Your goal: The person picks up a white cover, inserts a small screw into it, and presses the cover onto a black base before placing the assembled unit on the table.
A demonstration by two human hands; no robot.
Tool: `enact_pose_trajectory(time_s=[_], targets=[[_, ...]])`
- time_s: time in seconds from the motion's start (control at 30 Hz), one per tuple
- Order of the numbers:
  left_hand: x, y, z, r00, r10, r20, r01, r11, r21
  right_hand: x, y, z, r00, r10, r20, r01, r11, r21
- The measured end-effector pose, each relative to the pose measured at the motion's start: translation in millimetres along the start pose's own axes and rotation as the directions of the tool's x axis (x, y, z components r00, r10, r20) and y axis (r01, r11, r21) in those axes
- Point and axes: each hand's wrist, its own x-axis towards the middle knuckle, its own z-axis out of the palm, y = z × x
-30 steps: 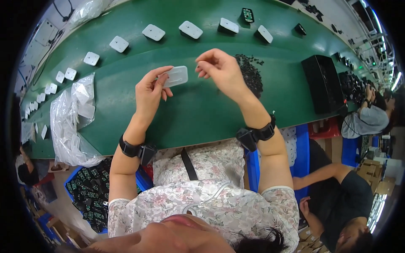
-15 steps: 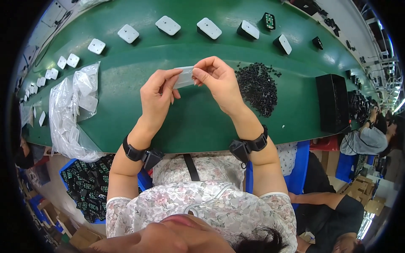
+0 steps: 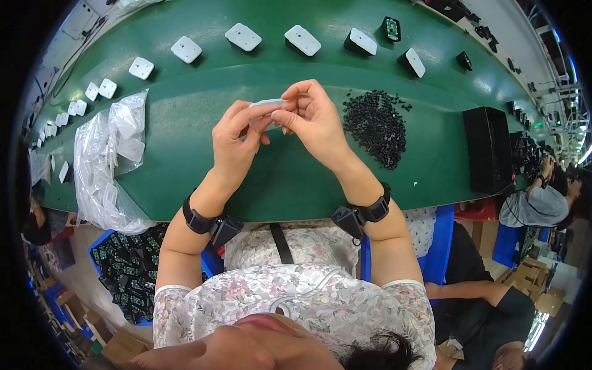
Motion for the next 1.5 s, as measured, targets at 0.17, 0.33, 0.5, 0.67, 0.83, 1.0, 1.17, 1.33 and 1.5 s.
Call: enact_pose_trajectory(time_s=[0.17,0.33,0.5,0.67,0.83,1.0,1.17,1.33,1.5], targets=[[-0.3,0.3,-1.2,0.999,0.044,0.016,-0.045,0.998,0.046,1.1,0.3,-2.9,0.998,0.058,0.037,-0.056,0.998,-0.036],[0.3,4.5,-3.2,0.999,0.034,-0.038,-0.033,0.999,0.042,-5.6,-2.6,0.7,0.999,-0.024,0.044,0.034,0.969,-0.245],[-0.7,5.0,-2.6,0.996,0.049,-0.068,-0.044,0.997,0.065,-9.2,-6.6,6.7,0.969,-0.233,0.076,0.234,0.789,-0.568],[-1.5,4.6,-3.1,0.997,0.057,-0.06,-0.054,0.997,0.054,-10.6,-4.9,8.9,0.948,-0.315,0.053,0.273,0.711,-0.648],[-3.4,2.1,3.1,0.98,-0.199,-0.021,0.178,0.914,-0.364,-8.0,-7.5,4.4,0.946,-0.325,0.012,0.26,0.733,-0.629],[-2.8,-3.3,-0.3,0.949,-0.294,0.115,0.315,0.866,-0.389,-8.7,-7.4,0.8,0.959,-0.278,0.048,0.24,0.715,-0.656],[-5.4,-5.0,3.2,0.972,-0.22,0.088,0.236,0.875,-0.422,-10.8,-7.6,6.7,0.986,-0.142,-0.084,0.071,0.825,-0.561],[-5.2,-3.2,4.6,0.997,-0.076,0.019,0.077,0.922,-0.38,-6.3,9.2,9.3,0.99,-0.037,-0.134,0.009,0.979,-0.203],[-2.6,-2.5,-1.6,0.992,-0.119,0.051,0.129,0.887,-0.443,-8.6,2.1,8.5,0.99,-0.12,-0.069,0.079,0.896,-0.438]])
